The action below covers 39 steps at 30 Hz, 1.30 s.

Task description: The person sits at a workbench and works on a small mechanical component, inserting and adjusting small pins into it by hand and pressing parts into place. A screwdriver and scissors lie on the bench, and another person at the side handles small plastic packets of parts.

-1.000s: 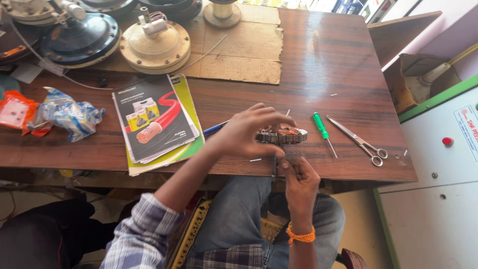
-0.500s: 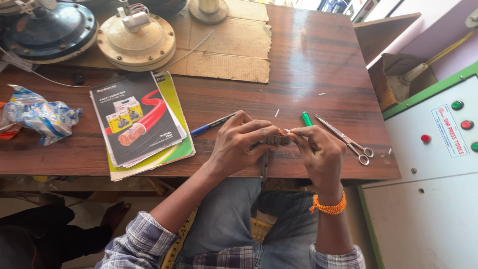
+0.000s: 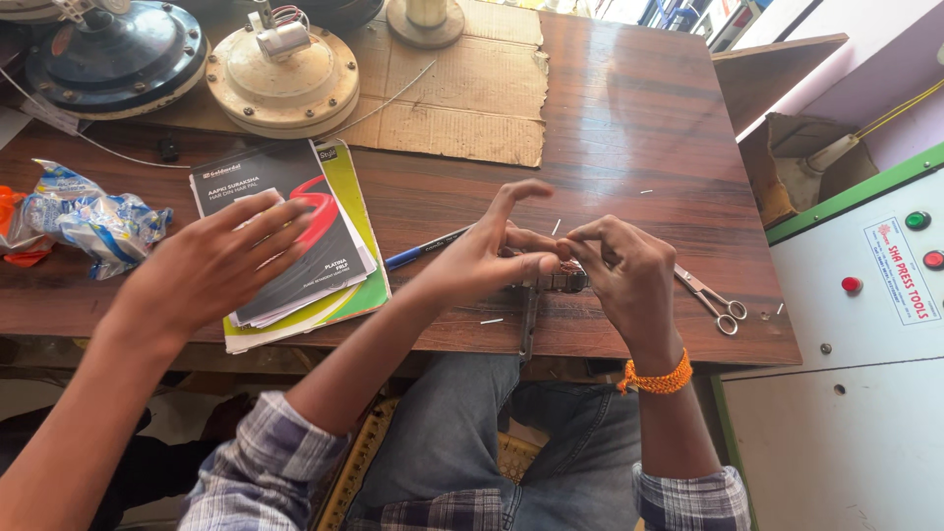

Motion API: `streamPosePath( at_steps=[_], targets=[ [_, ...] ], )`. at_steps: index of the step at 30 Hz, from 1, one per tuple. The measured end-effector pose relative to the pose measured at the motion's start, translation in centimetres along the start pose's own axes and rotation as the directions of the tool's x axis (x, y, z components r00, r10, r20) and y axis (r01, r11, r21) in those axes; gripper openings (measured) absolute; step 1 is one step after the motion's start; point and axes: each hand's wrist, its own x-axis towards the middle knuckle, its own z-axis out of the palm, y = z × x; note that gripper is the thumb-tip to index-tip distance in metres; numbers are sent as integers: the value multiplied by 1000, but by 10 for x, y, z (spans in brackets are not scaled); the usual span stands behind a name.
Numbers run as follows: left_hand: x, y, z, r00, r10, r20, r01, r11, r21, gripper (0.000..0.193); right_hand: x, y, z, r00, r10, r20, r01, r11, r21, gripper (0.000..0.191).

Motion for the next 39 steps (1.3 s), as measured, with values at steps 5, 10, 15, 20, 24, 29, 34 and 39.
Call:
streamPosePath(
  at_steps=[5, 10, 15, 20, 24, 29, 34, 39],
  targets=[
    [21, 3, -12, 988, -48, 147, 75, 980, -183, 107, 3, -15, -1, 999, -38, -25, 37, 998, -45, 10],
    [13, 11, -23, 979, 122, 161, -146, 978, 146, 97, -29, -39, 8, 995, 52, -83, -49, 998, 41, 13],
    [5, 12, -26, 998, 12, 54, -34, 910, 413, 84, -68, -44, 42, 955, 235, -182, -208, 966, 156, 11],
    [1, 17, -28, 907, 362, 217, -415, 858, 303, 45, -96, -21, 66, 881, 450, -144, -383, 859, 341, 9],
    [-15, 12, 4, 910, 387, 148, -357, 549, 756, 55, -112, -1, 58, 854, 506, -119, -427, 814, 393, 4],
    [-20, -6, 34, 811, 585, 8, -311, 420, 853, 43, -97, 11, 23, 901, 386, -196, -313, 894, 319, 3],
    [-12, -17, 24, 809, 587, -28, -305, 460, 834, 40, -62, -4, -5, 971, 143, -194, -139, 990, 30, 8],
    [-12, -25, 26, 835, 544, -84, -251, 512, 822, 44, -30, -19, -4, 995, 32, -98, -30, 999, 22, 6]
  ],
)
